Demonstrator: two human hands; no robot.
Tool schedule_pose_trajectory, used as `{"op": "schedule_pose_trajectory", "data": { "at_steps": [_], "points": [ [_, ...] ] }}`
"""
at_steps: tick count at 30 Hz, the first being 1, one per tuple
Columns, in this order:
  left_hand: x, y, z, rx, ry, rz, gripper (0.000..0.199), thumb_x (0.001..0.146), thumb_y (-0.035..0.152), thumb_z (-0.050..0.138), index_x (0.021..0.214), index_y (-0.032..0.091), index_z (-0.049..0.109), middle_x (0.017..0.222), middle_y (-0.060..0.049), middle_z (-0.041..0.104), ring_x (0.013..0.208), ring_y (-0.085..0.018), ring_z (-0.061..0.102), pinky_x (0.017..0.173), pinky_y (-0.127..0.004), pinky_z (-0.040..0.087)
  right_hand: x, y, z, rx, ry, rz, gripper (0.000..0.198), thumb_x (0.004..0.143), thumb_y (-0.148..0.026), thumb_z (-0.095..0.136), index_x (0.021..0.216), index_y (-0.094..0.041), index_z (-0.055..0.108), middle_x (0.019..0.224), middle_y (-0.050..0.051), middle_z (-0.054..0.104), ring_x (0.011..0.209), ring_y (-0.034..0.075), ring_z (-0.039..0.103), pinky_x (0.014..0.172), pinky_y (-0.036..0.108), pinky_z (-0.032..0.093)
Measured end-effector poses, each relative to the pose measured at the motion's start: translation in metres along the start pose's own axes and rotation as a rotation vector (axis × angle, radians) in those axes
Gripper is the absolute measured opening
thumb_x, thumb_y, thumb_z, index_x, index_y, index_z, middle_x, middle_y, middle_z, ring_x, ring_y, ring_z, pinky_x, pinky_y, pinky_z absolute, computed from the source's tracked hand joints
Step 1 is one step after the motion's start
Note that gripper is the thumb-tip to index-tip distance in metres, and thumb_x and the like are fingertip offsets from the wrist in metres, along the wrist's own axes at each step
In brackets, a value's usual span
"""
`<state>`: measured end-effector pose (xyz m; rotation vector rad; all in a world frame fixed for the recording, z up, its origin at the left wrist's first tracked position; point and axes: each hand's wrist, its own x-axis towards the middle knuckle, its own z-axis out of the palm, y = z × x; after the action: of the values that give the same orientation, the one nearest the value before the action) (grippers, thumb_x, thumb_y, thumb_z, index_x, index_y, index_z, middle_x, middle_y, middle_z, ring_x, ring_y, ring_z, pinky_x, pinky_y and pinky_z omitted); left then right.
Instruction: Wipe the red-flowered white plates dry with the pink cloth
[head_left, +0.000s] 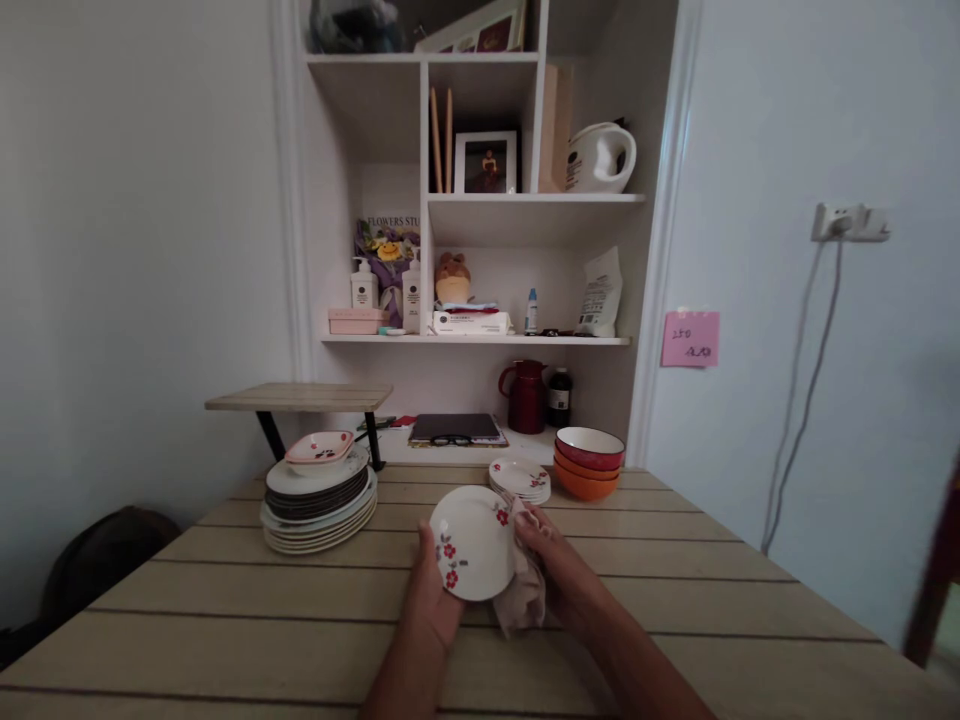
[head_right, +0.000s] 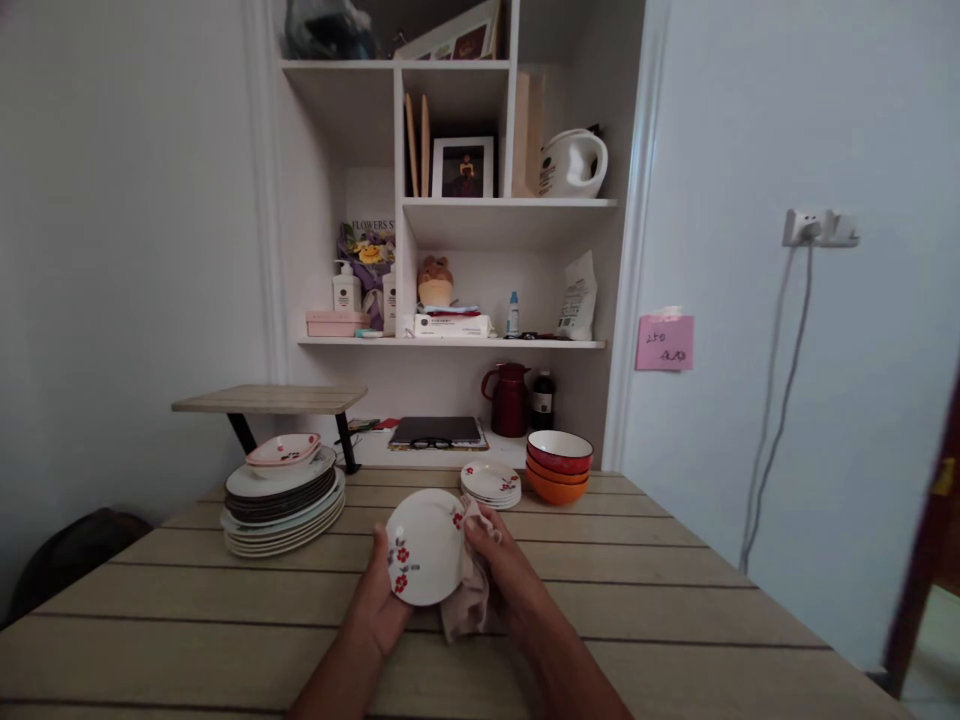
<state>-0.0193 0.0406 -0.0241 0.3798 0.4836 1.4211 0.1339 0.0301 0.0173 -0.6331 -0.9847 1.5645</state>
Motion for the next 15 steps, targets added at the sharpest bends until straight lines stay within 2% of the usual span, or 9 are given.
{"op": "schedule_pose_trajectory", "data": {
  "at_steps": [3,6,9,11,13,15],
  "points": [
    [-0.004,-0.002,0.007,0.032,-0.029,-0.050,0.057,0.090,0.053,0.047,0.124,0.009,0.060,0.109,-0.019,0.071,0.106,-0.031,0.066,0.095,-0.046,0.050,-0.004,0.007,0.002,-0.043,-0.042,0.070,0.055,0.064,-0.026,0.076,0.115,-0.017,0.058,0.100,0.009,0.075,0.088,0.024,0.071,0.082,0.036,0.055],
    [-0.006,-0.003,0.013,0.111,-0.018,-0.008,0.056,0.089,0.053,0.049,0.124,0.010,0.059,0.113,-0.019,0.070,0.107,-0.030,0.065,0.093,-0.043,0.051,-0.002,0.011,0.000,-0.049,0.076,0.172,0.041,0.062,-0.017,0.069,0.102,-0.010,0.063,0.082,0.011,0.076,0.078,0.027,0.072,0.076,0.037,0.057],
    [-0.003,0.000,0.013,0.227,-0.007,0.173,0.051,0.087,0.047,0.056,0.130,0.020,0.054,0.126,-0.014,0.063,0.117,-0.028,0.059,0.097,-0.041,0.048,0.003,0.006,-0.006,0.027,0.220,0.245,0.037,0.063,-0.013,0.059,0.100,-0.009,0.062,0.071,0.010,0.075,0.071,0.027,0.073,0.071,0.038,0.059],
    [0.001,0.005,0.009,0.362,0.066,0.292,0.051,0.084,0.039,0.062,0.132,0.026,0.052,0.136,-0.012,0.055,0.123,-0.029,0.054,0.102,-0.042,0.044,0.007,-0.001,-0.012,0.074,0.294,0.232,0.038,0.064,-0.012,0.056,0.102,-0.011,0.061,0.068,0.009,0.074,0.069,0.026,0.073,0.068,0.037,0.059],
    [0.005,0.008,0.004,0.600,0.203,0.433,0.051,0.078,0.023,0.064,0.129,0.024,0.054,0.144,-0.013,0.046,0.128,-0.030,0.048,0.108,-0.044,0.037,0.009,-0.008,-0.019,0.105,0.357,0.180,0.039,0.064,-0.011,0.056,0.103,-0.013,0.060,0.065,0.007,0.074,0.068,0.026,0.073,0.066,0.037,0.059],
    [0.006,0.007,0.002,0.902,0.218,0.706,0.061,0.071,0.007,0.058,0.130,0.024,0.054,0.149,-0.012,0.038,0.136,-0.029,0.037,0.115,-0.044,0.025,0.010,-0.013,-0.025,0.121,0.393,0.144,0.039,0.064,-0.010,0.056,0.103,-0.015,0.059,0.063,0.005,0.073,0.067,0.025,0.072,0.064,0.036,0.059]
  ]
}}
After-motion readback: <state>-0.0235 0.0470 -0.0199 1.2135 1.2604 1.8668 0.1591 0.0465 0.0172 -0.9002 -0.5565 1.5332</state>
